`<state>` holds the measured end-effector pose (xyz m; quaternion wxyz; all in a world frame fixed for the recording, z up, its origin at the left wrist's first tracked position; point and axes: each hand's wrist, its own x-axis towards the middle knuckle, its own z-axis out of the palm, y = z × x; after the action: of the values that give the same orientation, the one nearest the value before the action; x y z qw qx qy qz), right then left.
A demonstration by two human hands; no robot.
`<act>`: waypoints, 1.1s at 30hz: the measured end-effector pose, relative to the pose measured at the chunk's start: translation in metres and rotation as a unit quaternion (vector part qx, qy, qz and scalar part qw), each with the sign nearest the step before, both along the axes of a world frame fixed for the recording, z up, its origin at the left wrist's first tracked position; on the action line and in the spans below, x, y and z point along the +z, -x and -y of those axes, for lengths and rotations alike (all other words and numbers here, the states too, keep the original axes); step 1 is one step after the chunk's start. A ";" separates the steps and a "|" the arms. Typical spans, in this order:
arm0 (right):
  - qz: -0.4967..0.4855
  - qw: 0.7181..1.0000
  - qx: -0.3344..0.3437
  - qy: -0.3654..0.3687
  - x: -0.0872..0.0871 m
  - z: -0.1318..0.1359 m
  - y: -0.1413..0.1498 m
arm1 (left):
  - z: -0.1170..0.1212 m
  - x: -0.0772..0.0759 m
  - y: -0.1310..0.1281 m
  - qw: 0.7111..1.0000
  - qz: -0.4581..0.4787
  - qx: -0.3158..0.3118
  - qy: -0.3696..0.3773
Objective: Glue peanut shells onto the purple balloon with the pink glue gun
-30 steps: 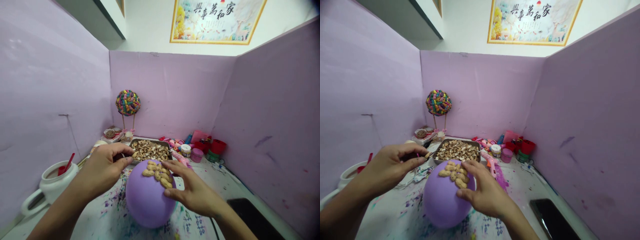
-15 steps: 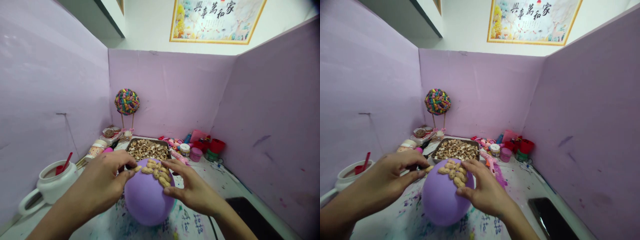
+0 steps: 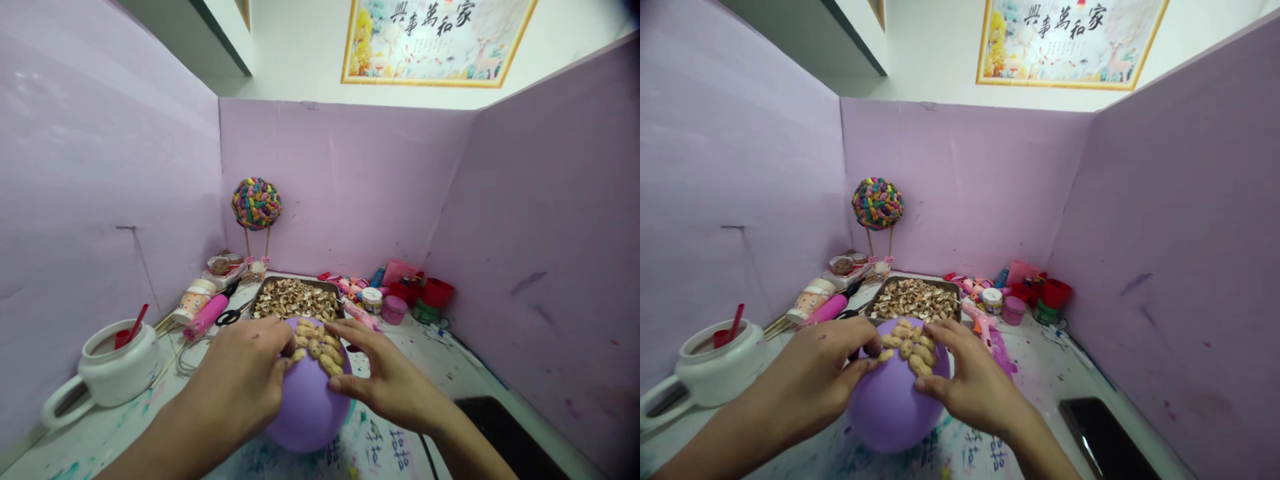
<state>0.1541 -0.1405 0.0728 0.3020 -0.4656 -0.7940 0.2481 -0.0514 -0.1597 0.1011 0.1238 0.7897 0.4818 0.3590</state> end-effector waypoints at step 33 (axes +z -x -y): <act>-0.018 1.000 0.007 -0.013 -0.008 -0.005 -0.004 | -0.002 0.006 -0.005 0.983 -0.180 0.037 0.028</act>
<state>0.1578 -0.1356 0.0649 0.3205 -0.4518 -0.7946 0.2486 -0.0462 -0.1573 0.1075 0.0436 0.8190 0.5351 0.2024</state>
